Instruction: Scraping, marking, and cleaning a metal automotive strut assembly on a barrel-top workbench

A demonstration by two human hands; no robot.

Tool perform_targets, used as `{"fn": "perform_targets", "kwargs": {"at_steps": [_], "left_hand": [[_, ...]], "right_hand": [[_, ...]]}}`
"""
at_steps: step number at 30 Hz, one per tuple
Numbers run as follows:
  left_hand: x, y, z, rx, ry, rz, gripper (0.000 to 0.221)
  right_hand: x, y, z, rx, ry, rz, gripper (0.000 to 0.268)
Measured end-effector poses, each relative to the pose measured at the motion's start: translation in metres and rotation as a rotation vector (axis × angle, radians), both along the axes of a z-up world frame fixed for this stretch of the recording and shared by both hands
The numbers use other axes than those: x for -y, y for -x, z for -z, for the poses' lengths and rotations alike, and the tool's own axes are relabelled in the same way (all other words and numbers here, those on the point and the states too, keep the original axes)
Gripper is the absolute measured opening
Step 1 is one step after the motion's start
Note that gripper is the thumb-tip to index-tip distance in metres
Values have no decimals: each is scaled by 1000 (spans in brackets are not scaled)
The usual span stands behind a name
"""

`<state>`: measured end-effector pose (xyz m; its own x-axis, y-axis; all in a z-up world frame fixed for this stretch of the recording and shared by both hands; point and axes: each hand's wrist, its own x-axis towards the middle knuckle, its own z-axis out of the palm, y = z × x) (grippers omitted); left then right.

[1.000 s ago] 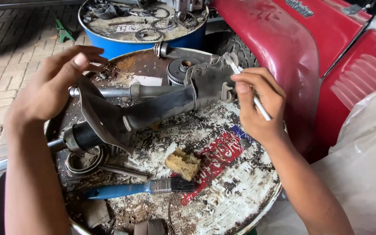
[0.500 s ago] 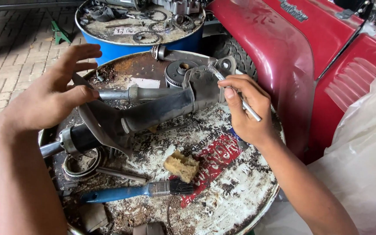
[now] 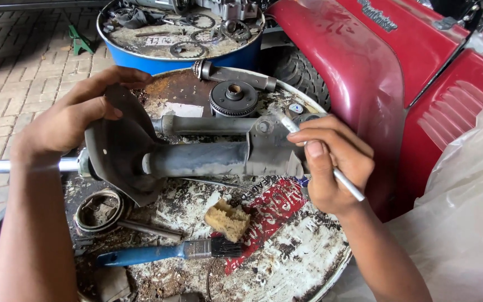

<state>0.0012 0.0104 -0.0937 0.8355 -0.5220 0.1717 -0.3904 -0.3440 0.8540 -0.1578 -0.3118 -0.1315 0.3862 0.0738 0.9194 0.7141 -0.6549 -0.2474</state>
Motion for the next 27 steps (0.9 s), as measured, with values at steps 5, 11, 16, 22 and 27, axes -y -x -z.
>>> {"fn": "perform_targets", "kwargs": {"at_steps": [5,11,16,22,27], "left_hand": [[-1,16,-20,51,-19,55,56],[51,84,-59,945,-124,-21,51],[109,93,-31,728,-715,207,53],[110,74,29,1047,-666,95,92],[109,70,30,1072,-613,123,77]], "right_hand": [[18,1,-31,-59,58,-39,16],[4,-3,-92,-155,314,-181,18],[-2,-15,-84,-116,402,-72,26],[4,-33,-49,-348,323,-279,16],[9,-43,-48,-245,380,-287,19]]}}
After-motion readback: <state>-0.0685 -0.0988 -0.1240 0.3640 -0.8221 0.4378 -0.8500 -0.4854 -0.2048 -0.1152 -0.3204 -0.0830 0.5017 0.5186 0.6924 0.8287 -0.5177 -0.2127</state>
